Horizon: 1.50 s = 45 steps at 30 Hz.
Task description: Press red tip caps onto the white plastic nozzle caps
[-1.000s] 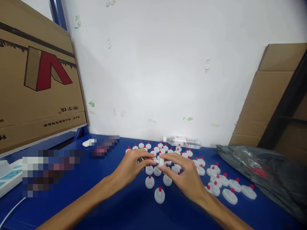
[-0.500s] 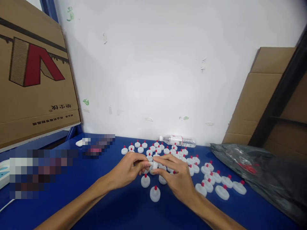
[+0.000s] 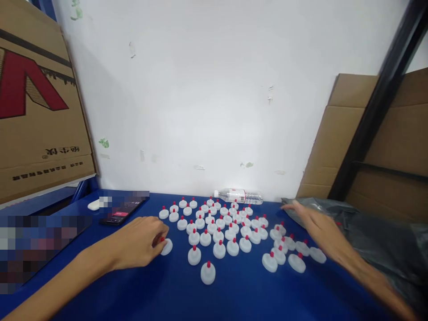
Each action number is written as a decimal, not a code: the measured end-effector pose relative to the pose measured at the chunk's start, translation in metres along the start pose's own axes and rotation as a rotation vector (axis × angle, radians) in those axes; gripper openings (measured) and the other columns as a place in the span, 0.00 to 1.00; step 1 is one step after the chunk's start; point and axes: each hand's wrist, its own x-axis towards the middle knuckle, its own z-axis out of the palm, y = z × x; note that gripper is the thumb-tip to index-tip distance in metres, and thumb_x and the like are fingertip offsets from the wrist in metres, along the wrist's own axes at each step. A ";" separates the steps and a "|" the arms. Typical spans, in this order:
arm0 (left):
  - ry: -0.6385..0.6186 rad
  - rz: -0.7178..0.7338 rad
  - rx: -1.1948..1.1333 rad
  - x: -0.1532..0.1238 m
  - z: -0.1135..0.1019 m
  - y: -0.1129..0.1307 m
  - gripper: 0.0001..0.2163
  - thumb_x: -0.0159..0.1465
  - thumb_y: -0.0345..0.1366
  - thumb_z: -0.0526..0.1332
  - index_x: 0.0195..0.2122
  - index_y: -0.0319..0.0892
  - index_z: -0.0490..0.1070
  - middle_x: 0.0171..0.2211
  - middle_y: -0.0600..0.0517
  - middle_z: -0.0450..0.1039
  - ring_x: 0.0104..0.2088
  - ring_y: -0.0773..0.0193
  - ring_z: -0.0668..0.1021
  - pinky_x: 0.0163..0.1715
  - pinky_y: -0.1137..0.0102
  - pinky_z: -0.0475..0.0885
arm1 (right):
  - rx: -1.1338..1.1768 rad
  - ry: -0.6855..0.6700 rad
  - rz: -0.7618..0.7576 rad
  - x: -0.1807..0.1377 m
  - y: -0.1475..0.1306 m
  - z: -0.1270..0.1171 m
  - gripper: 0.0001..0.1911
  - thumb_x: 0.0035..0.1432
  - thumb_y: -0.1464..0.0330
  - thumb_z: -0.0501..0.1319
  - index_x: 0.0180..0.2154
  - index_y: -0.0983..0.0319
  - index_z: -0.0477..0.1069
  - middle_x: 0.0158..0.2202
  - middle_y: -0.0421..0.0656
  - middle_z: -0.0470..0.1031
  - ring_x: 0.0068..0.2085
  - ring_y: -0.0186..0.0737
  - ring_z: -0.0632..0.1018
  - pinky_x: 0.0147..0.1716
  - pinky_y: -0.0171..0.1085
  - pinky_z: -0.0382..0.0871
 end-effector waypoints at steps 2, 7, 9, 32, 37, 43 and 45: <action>-0.026 -0.004 -0.009 0.003 0.006 0.004 0.15 0.67 0.45 0.56 0.25 0.44 0.68 0.25 0.52 0.71 0.27 0.61 0.71 0.30 0.66 0.61 | 0.001 -0.071 0.016 -0.017 0.029 0.000 0.33 0.65 0.41 0.47 0.46 0.54 0.82 0.53 0.45 0.81 0.57 0.60 0.78 0.61 0.57 0.67; 0.199 -0.100 -0.091 -0.001 0.026 0.031 0.22 0.70 0.54 0.54 0.59 0.50 0.68 0.58 0.45 0.70 0.57 0.47 0.73 0.53 0.56 0.70 | 0.052 -0.157 0.041 -0.045 0.042 0.021 0.31 0.65 0.44 0.55 0.62 0.51 0.70 0.62 0.45 0.73 0.58 0.56 0.78 0.55 0.54 0.74; 0.227 -0.128 -0.128 -0.007 0.040 0.040 0.35 0.67 0.59 0.57 0.72 0.58 0.48 0.73 0.44 0.47 0.70 0.38 0.58 0.62 0.46 0.65 | 0.074 -0.147 0.040 -0.045 0.032 0.032 0.32 0.63 0.44 0.57 0.63 0.51 0.67 0.63 0.46 0.73 0.56 0.56 0.79 0.53 0.53 0.76; 0.118 0.017 -0.176 0.049 0.073 0.049 0.33 0.69 0.61 0.53 0.72 0.60 0.50 0.75 0.48 0.40 0.73 0.34 0.45 0.66 0.36 0.54 | 0.372 -0.043 -0.056 0.009 -0.020 0.084 0.31 0.72 0.47 0.42 0.53 0.57 0.76 0.57 0.46 0.77 0.59 0.51 0.75 0.62 0.48 0.64; 0.180 0.001 -0.214 0.052 0.061 0.046 0.28 0.71 0.58 0.51 0.70 0.60 0.55 0.74 0.48 0.45 0.72 0.39 0.52 0.66 0.40 0.57 | 0.343 0.054 0.032 0.020 0.007 0.084 0.34 0.71 0.46 0.41 0.49 0.59 0.77 0.54 0.49 0.79 0.56 0.52 0.77 0.60 0.50 0.65; 0.227 -0.035 -0.299 0.057 0.058 0.037 0.26 0.73 0.55 0.47 0.68 0.53 0.58 0.67 0.44 0.56 0.67 0.45 0.62 0.65 0.43 0.60 | 0.255 0.062 -0.015 0.024 0.013 0.086 0.30 0.71 0.48 0.44 0.43 0.59 0.77 0.49 0.49 0.81 0.51 0.53 0.79 0.55 0.50 0.68; 0.227 -0.033 -0.315 0.057 0.057 0.037 0.25 0.73 0.55 0.47 0.68 0.54 0.57 0.66 0.45 0.57 0.67 0.46 0.63 0.65 0.44 0.60 | 0.214 0.052 -0.083 0.023 0.005 0.082 0.26 0.70 0.50 0.47 0.43 0.59 0.77 0.48 0.49 0.80 0.51 0.53 0.78 0.54 0.51 0.67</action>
